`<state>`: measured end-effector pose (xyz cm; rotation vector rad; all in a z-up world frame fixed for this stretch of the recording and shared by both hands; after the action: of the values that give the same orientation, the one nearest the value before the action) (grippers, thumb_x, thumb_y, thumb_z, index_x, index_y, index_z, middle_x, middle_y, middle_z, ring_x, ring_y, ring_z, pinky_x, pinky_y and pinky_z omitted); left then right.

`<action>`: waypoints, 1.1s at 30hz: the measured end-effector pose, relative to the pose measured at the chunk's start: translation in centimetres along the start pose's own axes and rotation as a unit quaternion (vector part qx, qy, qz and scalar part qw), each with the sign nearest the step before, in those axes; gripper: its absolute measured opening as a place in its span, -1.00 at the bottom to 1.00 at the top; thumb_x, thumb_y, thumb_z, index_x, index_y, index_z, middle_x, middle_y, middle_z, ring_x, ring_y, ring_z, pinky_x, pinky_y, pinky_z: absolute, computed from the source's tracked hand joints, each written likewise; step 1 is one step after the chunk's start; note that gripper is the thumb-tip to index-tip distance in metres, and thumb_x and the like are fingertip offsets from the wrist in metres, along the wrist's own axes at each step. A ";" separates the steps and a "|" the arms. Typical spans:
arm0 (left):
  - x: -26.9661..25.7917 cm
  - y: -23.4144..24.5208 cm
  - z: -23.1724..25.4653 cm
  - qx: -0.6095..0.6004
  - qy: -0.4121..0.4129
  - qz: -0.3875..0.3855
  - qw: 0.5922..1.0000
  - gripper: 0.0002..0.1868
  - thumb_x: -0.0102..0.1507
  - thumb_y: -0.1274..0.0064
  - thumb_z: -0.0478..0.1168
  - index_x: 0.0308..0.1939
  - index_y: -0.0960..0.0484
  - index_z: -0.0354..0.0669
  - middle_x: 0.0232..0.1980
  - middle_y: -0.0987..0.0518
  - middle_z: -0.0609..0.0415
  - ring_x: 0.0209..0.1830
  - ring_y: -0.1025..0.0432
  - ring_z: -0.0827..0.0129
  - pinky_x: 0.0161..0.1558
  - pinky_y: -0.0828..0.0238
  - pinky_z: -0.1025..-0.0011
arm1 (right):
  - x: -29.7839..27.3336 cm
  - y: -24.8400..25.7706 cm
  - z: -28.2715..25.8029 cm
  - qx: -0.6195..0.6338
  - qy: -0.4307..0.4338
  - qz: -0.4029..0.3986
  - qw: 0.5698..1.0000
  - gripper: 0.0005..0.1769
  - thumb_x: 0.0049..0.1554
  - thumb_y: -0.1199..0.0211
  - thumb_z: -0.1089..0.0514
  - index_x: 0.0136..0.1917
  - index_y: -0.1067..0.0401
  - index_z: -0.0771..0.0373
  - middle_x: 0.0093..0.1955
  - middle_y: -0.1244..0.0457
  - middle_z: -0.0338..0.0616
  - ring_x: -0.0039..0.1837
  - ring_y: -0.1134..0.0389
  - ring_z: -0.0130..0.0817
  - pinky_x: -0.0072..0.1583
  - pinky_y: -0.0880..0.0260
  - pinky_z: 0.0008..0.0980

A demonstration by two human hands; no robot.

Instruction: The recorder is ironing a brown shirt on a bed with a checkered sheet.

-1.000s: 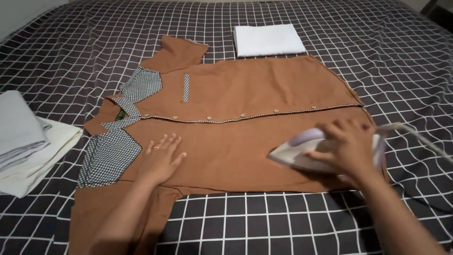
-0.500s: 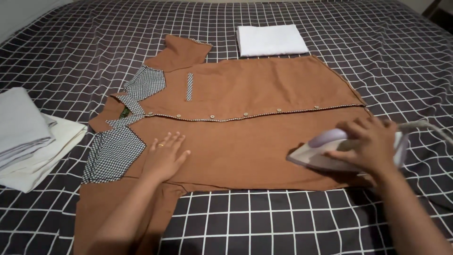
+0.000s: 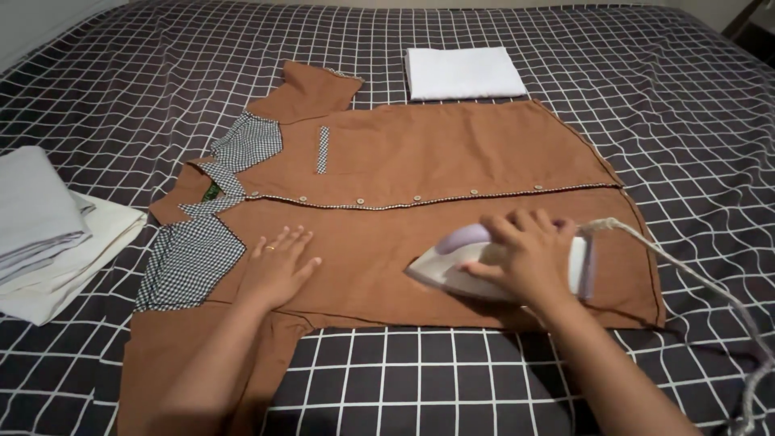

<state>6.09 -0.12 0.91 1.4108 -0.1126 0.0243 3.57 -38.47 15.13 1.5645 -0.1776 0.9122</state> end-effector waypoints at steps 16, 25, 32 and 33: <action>0.4 -0.4 -0.3 0.028 -0.020 0.001 0.999 -0.28 0.34 0.21 0.24 0.51 -0.21 0.06 0.61 -0.12 0.13 0.63 0.05 0.27 0.52 0.22 0.01 | -3.1 -0.6 19.3 -0.253 -0.176 -0.100 0.946 -0.01 -0.23 -0.20 -0.84 0.22 -0.53 -0.21 0.06 -0.38 -0.29 0.23 -0.35 -0.27 0.34 -0.10 0.11; -0.1 0.4 0.4 0.014 -0.015 0.006 1.000 -0.29 0.33 0.19 0.23 0.49 -0.25 0.02 0.59 -0.18 0.10 0.60 0.00 0.24 0.51 0.22 -0.03 | 2.0 -1.8 0.5 -0.007 -0.026 -0.024 0.999 -0.15 -0.41 -0.43 -0.59 0.03 -0.56 -0.10 -0.03 -0.37 -0.24 0.10 -0.34 -0.11 0.21 -0.13 0.12; 0.1 0.5 0.4 0.011 -0.014 0.009 1.000 -0.29 0.33 0.14 0.19 0.50 -0.25 0.02 0.59 -0.18 0.09 0.61 0.00 0.23 0.52 0.19 -0.03 | 4.6 -2.3 -8.3 0.082 0.048 -0.027 0.995 -0.26 -0.26 -0.43 -0.54 0.03 -0.52 -0.09 -0.10 -0.31 -0.23 0.10 -0.32 -0.18 0.20 -0.12 0.12; 0.1 0.4 0.3 0.005 -0.016 0.005 1.000 -0.29 0.33 0.14 0.19 0.50 -0.24 0.02 0.59 -0.17 0.09 0.61 0.01 0.22 0.52 0.21 -0.04 | 4.8 -2.2 -7.6 0.080 0.028 -0.024 0.996 -0.25 -0.30 -0.45 -0.52 0.04 -0.53 -0.09 -0.07 -0.32 -0.24 0.12 -0.31 -0.18 0.22 -0.10 0.20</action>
<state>6.14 -0.38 1.35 1.4219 -0.1449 0.0104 4.74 -29.33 15.99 1.6802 -0.0266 0.9501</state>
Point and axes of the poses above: each hand's wrist, its own x-axis towards the middle knuckle, its own y-axis out of the back of the hand, z = x × y, the point moved 7 cm from there along x, towards the middle knuckle
